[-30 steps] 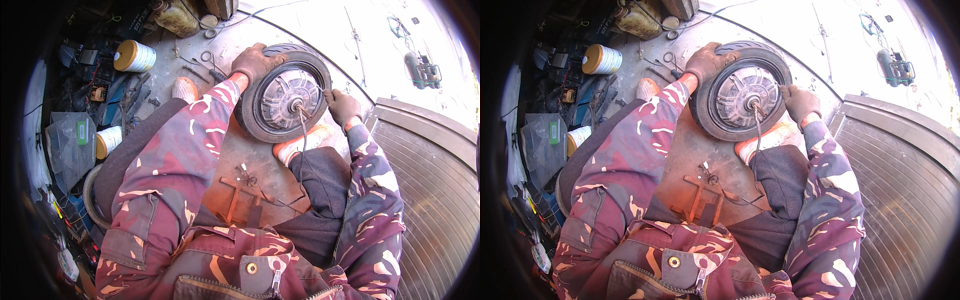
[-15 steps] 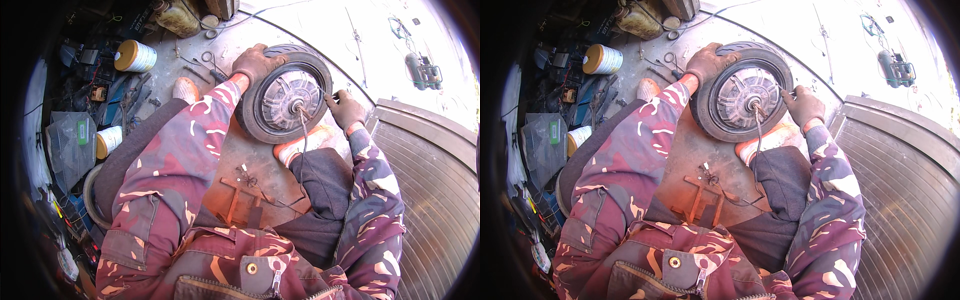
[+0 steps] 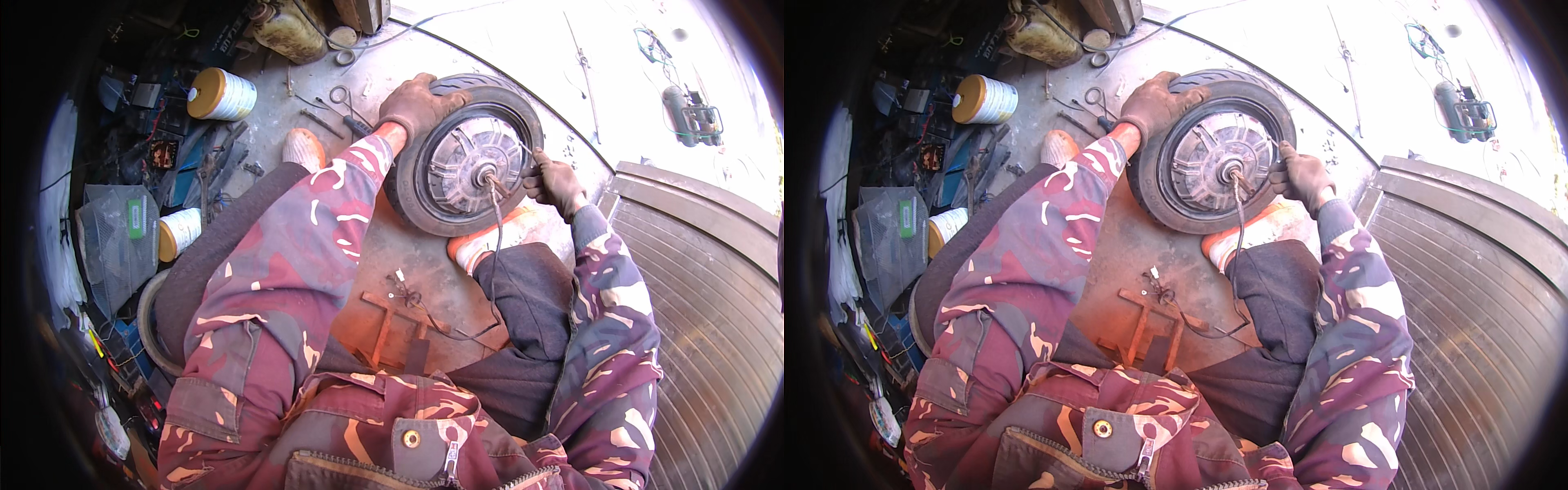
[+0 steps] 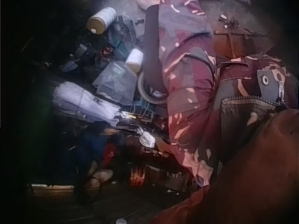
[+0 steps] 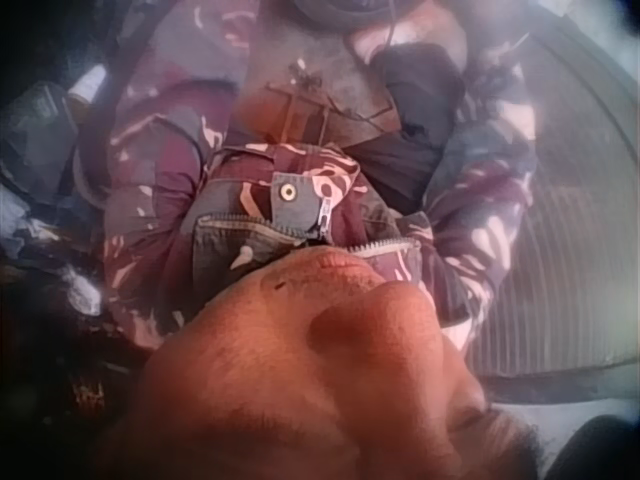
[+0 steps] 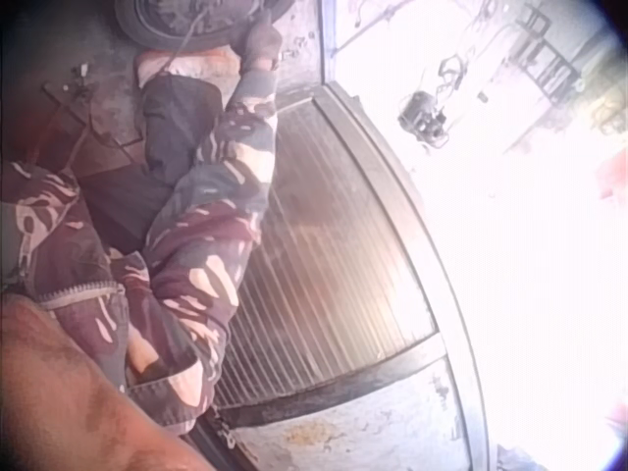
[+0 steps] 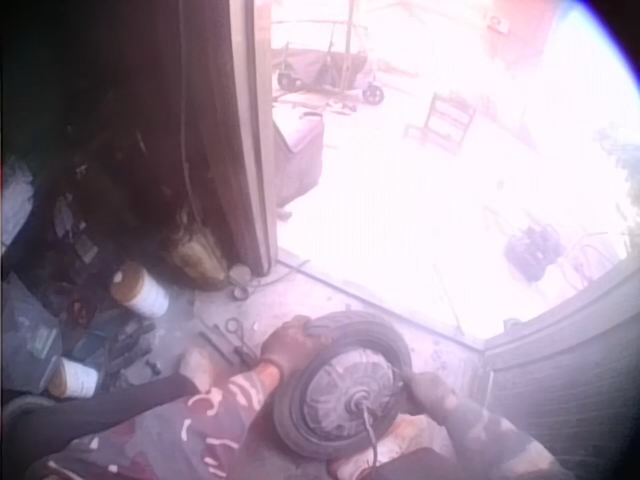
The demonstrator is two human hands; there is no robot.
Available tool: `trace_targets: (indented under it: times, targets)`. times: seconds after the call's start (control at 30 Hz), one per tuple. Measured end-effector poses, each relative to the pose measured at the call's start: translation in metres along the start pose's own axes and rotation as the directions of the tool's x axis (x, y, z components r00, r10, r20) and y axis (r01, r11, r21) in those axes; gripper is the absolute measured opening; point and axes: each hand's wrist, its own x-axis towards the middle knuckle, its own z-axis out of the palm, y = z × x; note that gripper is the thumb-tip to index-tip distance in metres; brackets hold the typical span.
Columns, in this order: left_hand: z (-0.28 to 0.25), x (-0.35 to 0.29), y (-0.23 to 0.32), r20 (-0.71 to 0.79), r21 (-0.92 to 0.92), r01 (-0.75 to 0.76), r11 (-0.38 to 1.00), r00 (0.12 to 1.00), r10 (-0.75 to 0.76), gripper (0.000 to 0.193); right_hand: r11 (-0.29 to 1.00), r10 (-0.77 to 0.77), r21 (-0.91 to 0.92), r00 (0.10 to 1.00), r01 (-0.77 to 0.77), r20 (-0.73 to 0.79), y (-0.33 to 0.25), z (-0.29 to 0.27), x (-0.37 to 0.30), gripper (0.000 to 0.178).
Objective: The person sits on the floor and uses a screwdriver to adjust components on a motorcycle wheel hub. They repeatedly insert and turn the screwdriver in the hub while holding the wheel steady with the other hand.
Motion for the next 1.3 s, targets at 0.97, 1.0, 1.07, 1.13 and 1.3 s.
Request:
trace_targets:
  times: [0.97, 1.0, 1.07, 1.13, 1.3]
  targets:
    - [0.012, 0.012, -0.015, 0.116, 0.237, -0.083, 0.968, 0.992, 0.056, 0.042, 0.885, 0.022, 0.465, 1.000, -0.021, 0.002, 0.015, 0.000, 0.009, 0.054]
    - [0.009, 0.009, -0.011, 0.113, 0.200, -0.052, 0.978, 0.993, 0.029, 0.046, 0.859, 0.048, 0.509, 0.998, -0.057, 0.030, 0.017, -0.001, 0.010, 0.053]
    - [0.001, 0.003, -0.002, 0.105, 0.127, 0.013, 0.992, 0.994, -0.027, 0.059, 0.944, 0.011, 0.331, 1.000, -0.015, 0.013, 0.017, -0.003, 0.009, 0.057]
    - [-0.006, -0.002, 0.005, 0.104, 0.054, 0.078, 0.995, 0.991, -0.083, 0.077, 0.998, -0.023, 0.054, 0.995, 0.028, -0.101, 0.013, -0.007, 0.002, 0.060]
    - [-0.016, -0.009, 0.012, 0.100, 0.010, 0.089, 0.996, 0.991, -0.089, 0.099, 0.486, -0.424, -0.873, 0.866, -0.027, -0.263, -0.006, -0.009, -0.024, 0.069]
